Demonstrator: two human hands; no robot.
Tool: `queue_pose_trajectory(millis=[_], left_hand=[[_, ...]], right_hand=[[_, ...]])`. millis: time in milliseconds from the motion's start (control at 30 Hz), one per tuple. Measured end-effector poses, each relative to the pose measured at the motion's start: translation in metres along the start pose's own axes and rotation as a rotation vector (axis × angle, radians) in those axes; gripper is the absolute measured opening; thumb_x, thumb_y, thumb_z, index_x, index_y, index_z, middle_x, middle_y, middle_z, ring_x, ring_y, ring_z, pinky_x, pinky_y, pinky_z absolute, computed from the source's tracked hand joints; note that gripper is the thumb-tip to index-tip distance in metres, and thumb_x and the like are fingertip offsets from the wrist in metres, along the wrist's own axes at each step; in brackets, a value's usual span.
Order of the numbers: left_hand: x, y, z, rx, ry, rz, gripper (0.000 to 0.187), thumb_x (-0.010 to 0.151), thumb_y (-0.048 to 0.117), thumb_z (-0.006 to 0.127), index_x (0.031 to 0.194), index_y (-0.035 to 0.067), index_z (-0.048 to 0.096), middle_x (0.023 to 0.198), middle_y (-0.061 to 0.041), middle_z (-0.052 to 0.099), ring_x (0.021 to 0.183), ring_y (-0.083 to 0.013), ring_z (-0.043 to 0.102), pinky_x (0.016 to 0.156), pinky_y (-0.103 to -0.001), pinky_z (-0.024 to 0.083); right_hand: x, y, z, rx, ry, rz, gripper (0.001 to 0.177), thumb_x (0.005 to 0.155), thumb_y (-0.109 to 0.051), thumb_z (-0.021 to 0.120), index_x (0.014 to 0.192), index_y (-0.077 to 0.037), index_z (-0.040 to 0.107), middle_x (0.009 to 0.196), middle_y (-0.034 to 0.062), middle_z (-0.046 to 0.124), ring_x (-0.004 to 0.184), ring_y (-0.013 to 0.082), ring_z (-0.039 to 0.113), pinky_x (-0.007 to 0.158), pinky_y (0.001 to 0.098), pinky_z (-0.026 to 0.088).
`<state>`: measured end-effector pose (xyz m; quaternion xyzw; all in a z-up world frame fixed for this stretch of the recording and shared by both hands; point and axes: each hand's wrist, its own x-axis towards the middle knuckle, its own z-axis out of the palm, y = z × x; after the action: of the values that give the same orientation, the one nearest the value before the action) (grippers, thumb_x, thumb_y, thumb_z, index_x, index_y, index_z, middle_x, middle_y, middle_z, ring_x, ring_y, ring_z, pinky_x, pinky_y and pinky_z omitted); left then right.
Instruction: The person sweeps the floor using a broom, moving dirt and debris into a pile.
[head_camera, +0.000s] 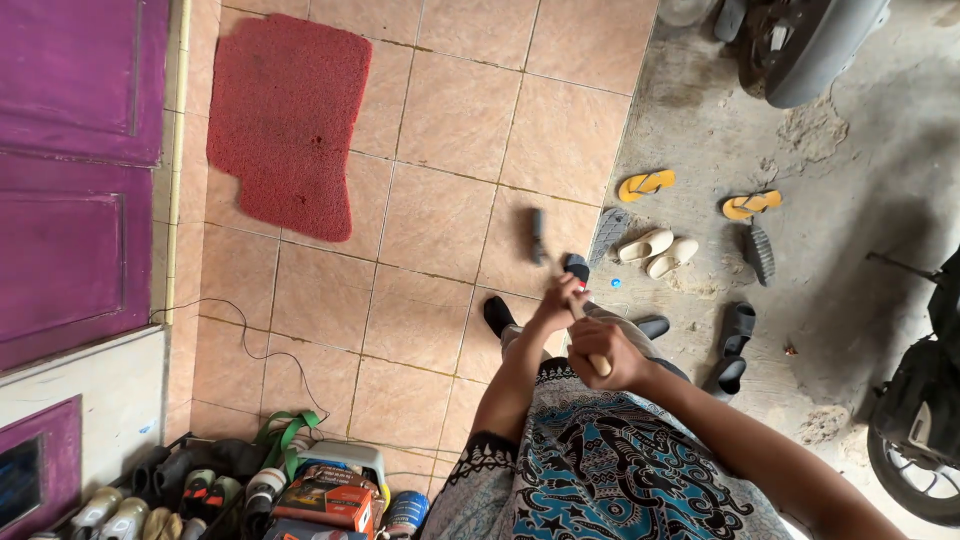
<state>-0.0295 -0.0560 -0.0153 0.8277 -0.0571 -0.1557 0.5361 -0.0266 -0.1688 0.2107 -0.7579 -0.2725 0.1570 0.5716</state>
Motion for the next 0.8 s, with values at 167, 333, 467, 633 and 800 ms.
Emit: queue_pose_trajectory(millis=[167, 333, 467, 633, 800], left_hand=[[0.032, 0.041, 0.052, -0.067, -0.177, 0.080, 0.031, 0.095, 0.026, 0.074, 0.090, 0.000, 0.058, 0.099, -0.017, 0.062, 0.090, -0.0342, 0.064, 0.080, -0.044, 0.053], [0.043, 0.057, 0.053, 0.132, -0.002, 0.050, 0.023, 0.093, 0.028, 0.073, 0.098, 0.006, 0.067, 0.113, -0.015, 0.067, 0.108, -0.0362, 0.063, 0.090, -0.044, 0.051], [0.045, 0.064, -0.016, 0.337, 0.134, -0.034, 0.021, 0.088, 0.030, 0.075, 0.090, 0.011, 0.067, 0.118, -0.013, 0.068, 0.121, -0.0355, 0.059, 0.099, -0.045, 0.049], [0.039, 0.058, -0.117, 0.360, 0.349, -0.333, 0.034, 0.086, 0.036, 0.078, 0.112, 0.016, 0.068, 0.126, -0.013, 0.061, 0.123, -0.0361, 0.056, 0.100, -0.046, 0.049], [0.023, 0.026, -0.175, 0.386, 0.413, -0.214, 0.050, 0.081, 0.025, 0.078, 0.129, 0.022, 0.063, 0.141, -0.019, 0.053, 0.131, -0.0421, 0.050, 0.103, -0.048, 0.047]], right_hand=[[-0.018, -0.004, -0.051, -0.118, 0.159, -0.071, 0.014, 0.063, 0.006, 0.061, 0.057, -0.005, 0.054, 0.056, 0.0072, 0.055, 0.051, 0.0201, 0.055, 0.058, 0.0363, 0.050], [-0.034, 0.027, -0.081, -0.143, 0.158, -0.174, 0.021, 0.060, 0.014, 0.056, 0.050, -0.004, 0.050, 0.053, 0.0056, 0.054, 0.049, 0.0212, 0.056, 0.056, 0.0350, 0.051], [0.003, 0.018, -0.086, -0.302, 0.034, -0.466, 0.025, 0.064, 0.015, 0.062, 0.053, -0.002, 0.049, 0.061, 0.0061, 0.061, 0.061, 0.0259, 0.066, 0.062, 0.0362, 0.058], [0.081, -0.005, -0.062, -0.092, 0.081, -0.318, 0.016, 0.080, 0.005, 0.071, 0.067, 0.003, 0.061, 0.081, 0.0173, 0.068, 0.082, 0.0333, 0.070, 0.073, 0.0449, 0.060], [0.129, 0.053, -0.016, -0.299, 0.015, -0.387, 0.038, 0.092, -0.006, 0.075, 0.092, 0.029, 0.060, 0.092, 0.0115, 0.077, 0.105, 0.0422, 0.068, 0.092, 0.0485, 0.058]])
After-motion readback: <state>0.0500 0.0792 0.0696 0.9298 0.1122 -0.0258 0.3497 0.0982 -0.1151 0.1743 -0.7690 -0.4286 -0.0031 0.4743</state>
